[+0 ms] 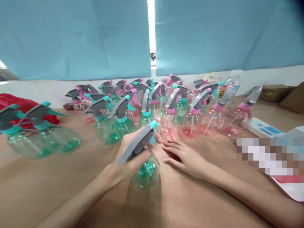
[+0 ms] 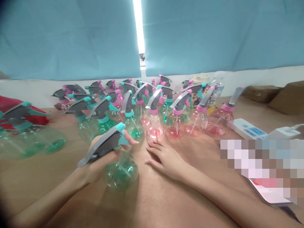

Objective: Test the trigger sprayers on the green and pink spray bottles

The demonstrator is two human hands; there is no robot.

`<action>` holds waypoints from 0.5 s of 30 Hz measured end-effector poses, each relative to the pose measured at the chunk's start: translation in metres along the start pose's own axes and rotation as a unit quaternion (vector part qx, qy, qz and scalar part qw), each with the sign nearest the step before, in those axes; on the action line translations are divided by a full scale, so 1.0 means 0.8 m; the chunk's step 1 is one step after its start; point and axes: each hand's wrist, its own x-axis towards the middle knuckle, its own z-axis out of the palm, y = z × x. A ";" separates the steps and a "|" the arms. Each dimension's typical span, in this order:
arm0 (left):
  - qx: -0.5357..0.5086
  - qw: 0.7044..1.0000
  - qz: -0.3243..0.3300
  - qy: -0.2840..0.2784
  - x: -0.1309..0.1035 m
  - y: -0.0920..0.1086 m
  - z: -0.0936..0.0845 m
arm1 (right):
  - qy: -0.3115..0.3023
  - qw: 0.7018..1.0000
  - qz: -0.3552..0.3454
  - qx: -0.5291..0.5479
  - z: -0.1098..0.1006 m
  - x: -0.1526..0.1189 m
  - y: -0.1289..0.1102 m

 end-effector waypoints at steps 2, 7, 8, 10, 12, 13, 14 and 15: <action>0.004 1.000 -0.001 -0.007 0.000 0.003 -0.001 | -0.001 1.000 0.001 -0.001 0.000 0.000 0.000; 0.020 1.000 0.006 -0.009 0.002 0.011 -0.001 | 0.001 1.000 0.002 -0.002 0.000 -0.001 0.000; 0.024 1.000 0.003 -0.011 0.003 0.012 -0.001 | 0.001 1.000 0.002 -0.001 0.000 -0.001 0.000; 0.028 0.999 -0.005 -0.015 0.003 0.013 -0.001 | 0.001 1.000 0.000 0.002 0.000 -0.001 0.000; 0.028 0.999 -0.013 -0.016 0.003 0.013 -0.001 | 0.005 1.000 -0.003 0.008 0.000 -0.001 0.001; 0.028 0.999 -0.015 -0.015 0.003 0.013 -0.001 | 0.006 1.000 -0.005 0.011 0.000 -0.001 0.001; 0.028 0.999 -0.016 -0.013 0.003 0.012 -0.001 | 0.007 1.000 -0.005 0.014 0.000 -0.001 0.001; 0.028 0.999 -0.016 -0.011 0.004 0.011 -0.001 | 0.006 1.000 -0.006 0.014 0.000 -0.001 0.001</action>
